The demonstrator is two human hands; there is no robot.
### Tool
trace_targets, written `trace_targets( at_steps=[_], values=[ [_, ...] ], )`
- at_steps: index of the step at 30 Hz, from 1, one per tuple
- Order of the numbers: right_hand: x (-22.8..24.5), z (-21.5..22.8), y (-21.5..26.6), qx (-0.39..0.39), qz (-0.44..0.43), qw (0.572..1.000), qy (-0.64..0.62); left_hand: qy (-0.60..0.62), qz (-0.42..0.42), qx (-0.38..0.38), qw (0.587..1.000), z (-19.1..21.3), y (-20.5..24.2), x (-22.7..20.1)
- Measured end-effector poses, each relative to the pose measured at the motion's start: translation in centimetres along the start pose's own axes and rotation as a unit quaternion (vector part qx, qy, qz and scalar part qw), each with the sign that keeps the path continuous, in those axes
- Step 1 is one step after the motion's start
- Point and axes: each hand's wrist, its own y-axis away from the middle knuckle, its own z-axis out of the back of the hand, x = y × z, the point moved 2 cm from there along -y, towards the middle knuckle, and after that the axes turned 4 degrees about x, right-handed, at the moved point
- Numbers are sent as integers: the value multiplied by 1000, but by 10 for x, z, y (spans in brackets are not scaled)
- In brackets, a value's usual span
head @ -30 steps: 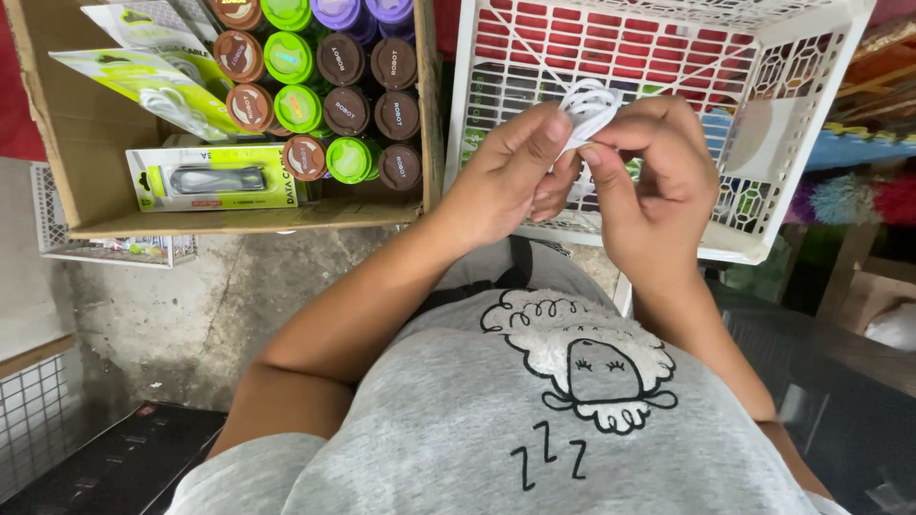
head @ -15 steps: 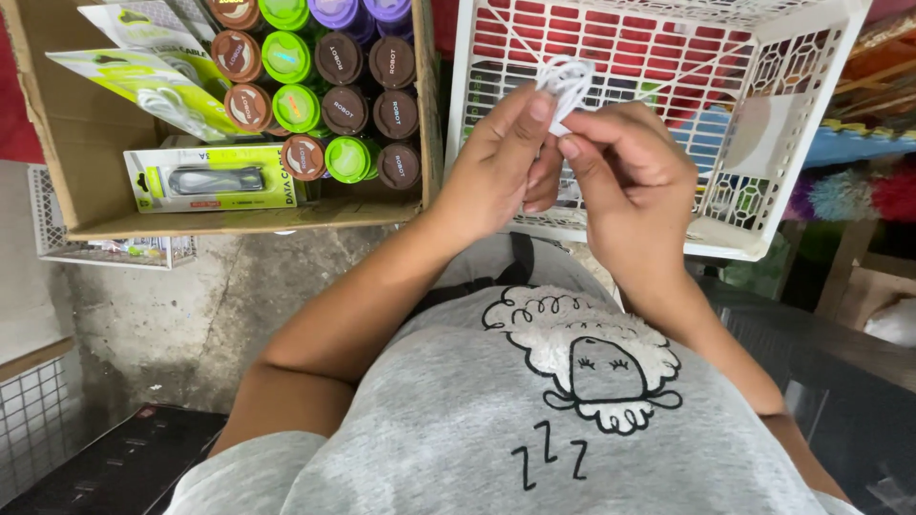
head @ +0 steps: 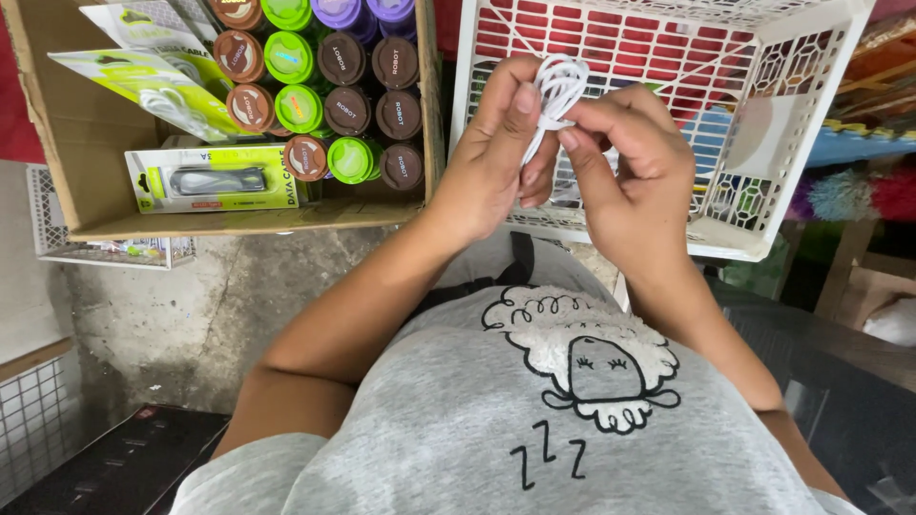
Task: Packaging white data cables into individual plastic sleeves and then into retail cardboard packaging.
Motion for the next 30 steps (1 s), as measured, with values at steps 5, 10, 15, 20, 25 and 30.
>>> trace_targets(
  at_steps=[5,10,15,20,25,30],
  values=[
    [10,3,-4,2,32,993,113,-5,-10,-24,1000,1,1,4],
    [-9,3,2,1,-24,998,-64,80,48,-25,995,7,3,5],
    [-3,11,3,10,-22,999,-32,159,135,61,976,7,1,0],
    [2,11,2,12,26,999,-17,203,155,116,960,10,3,9],
    [8,6,3,30,26,997,-69,258,147,173,939,21,5,21],
    [19,7,9,9,63,998,16,198,108,203,953,13,3,21]
  ],
)
